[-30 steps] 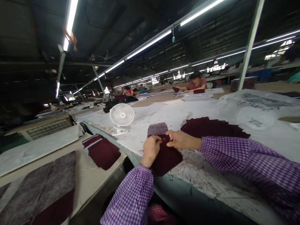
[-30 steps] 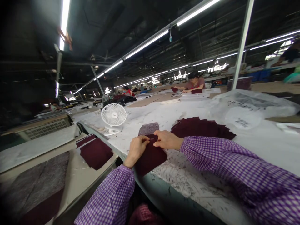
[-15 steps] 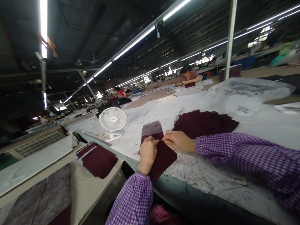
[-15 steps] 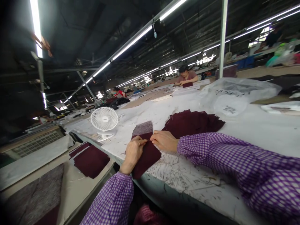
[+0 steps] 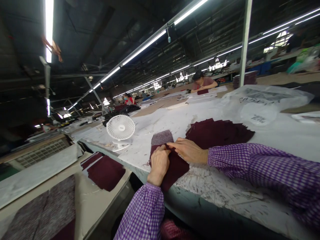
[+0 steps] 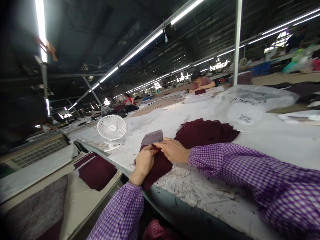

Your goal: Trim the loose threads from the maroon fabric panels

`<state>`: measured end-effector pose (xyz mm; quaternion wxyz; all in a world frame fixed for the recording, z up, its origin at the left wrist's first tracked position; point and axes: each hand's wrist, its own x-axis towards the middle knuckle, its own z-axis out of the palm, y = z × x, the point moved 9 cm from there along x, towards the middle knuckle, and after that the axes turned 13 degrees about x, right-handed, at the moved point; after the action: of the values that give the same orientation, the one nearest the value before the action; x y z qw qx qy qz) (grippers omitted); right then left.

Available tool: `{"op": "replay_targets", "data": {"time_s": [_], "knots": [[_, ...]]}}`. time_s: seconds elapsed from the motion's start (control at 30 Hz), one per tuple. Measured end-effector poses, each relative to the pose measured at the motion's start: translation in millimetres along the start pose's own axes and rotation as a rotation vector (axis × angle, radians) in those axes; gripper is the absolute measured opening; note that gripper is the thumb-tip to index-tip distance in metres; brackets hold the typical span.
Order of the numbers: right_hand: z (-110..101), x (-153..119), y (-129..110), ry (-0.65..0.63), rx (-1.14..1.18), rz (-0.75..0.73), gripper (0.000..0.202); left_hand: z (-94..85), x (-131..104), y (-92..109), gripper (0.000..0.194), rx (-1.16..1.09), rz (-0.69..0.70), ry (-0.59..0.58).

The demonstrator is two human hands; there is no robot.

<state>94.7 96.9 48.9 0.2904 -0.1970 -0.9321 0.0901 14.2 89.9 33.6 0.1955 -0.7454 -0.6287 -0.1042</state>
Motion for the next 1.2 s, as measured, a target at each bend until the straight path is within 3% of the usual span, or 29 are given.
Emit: {"op": "replay_targets", "data": {"time_s": [0.17, 0.3, 0.43, 0.6, 0.9, 1.07, 1.2], "knots": [[10.0, 3.4, 1.7, -0.057, -0.033, 0.025, 0.037, -2.9, -0.4, -5.4, 0.030, -0.063, -0.038, 0.003], [13.3, 7.7, 3.9, -0.077, 0.025, -0.004, 0.036, -6.5, -9.2, -27.8, 0.025, -0.192, -0.068, -0.012], [16.7, 10.4, 8.6, -0.143, 0.030, 0.017, 0.037, -12.3, -26.8, -45.8, 0.026, -0.305, -0.059, 0.061], [19.9, 11.3, 6.7, -0.230, -0.013, 0.027, 0.043, -15.1, -39.7, -48.1, 0.028, -0.280, -0.022, 0.143], [30.0, 30.0, -22.3, -0.453, -0.328, -0.050, 0.049, -22.0, -49.0, -51.7, 0.029, -0.170, 0.017, 0.159], [39.9, 42.5, -39.0, -0.642, -0.452, -0.030, 0.057, -25.9, -58.6, -51.3, 0.028, -0.063, 0.083, 0.171], [44.1, 46.7, -47.6, -0.757, -0.481, -0.026, 0.062, -24.5, -65.9, -67.8, 0.026, -0.196, 0.044, 0.187]]}}
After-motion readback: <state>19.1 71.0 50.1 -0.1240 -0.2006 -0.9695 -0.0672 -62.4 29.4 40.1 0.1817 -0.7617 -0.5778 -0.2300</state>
